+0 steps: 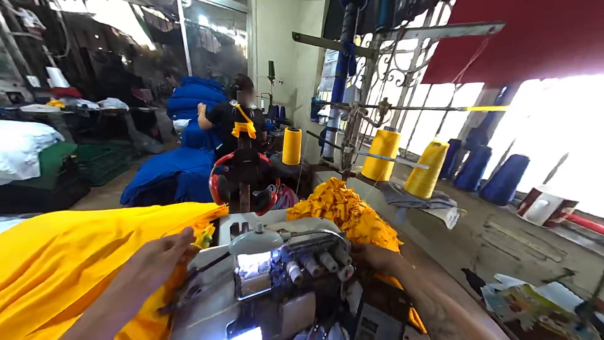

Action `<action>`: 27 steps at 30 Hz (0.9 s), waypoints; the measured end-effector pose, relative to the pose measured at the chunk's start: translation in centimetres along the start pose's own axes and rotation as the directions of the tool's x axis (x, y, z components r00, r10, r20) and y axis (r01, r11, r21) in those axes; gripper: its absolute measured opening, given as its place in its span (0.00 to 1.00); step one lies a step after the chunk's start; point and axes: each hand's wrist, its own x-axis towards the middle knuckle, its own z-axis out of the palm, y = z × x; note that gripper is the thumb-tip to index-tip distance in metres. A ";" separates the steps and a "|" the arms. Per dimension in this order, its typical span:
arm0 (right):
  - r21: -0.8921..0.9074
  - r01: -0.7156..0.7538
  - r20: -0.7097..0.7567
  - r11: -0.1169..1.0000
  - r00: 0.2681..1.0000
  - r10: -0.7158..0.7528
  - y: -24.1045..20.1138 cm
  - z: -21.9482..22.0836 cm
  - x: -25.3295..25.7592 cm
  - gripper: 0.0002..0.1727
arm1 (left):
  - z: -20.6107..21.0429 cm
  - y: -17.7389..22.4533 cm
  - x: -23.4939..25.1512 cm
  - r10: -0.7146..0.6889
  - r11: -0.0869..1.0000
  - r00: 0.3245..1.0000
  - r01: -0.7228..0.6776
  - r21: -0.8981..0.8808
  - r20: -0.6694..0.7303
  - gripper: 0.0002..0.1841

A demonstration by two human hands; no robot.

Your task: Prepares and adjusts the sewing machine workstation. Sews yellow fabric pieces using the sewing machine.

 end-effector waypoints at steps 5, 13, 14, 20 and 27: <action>0.012 0.022 -0.067 1.000 0.998 -0.021 -0.5 0.4 -1.1 0.22 | -0.5 -9.2 -9.1 0.268 0.944 0.959 -0.281 0.172 0.095 0.31; 0.003 0.093 -0.087 0.996 0.992 -0.092 -0.7 1.3 -1.1 0.13 | -3.6 -8.7 -12.9 0.524 0.798 0.849 -0.518 0.309 0.068 0.18; -0.003 0.080 -0.098 0.997 0.992 -0.080 -0.7 1.5 -1.2 0.13 | -3.9 -8.2 -12.7 0.517 0.785 0.854 -0.499 0.366 0.056 0.17; 0.002 0.110 -0.033 0.994 0.993 -0.110 2.5 -0.7 1.1 0.12 | -3.9 -6.6 -12.9 0.305 0.803 0.915 -0.397 0.444 0.265 0.21; -0.315 0.039 -0.581 0.948 0.782 -0.225 -2.5 -0.2 -9.0 0.18 | -3.1 -9.6 -15.5 0.449 0.808 0.875 -0.484 0.337 0.180 0.20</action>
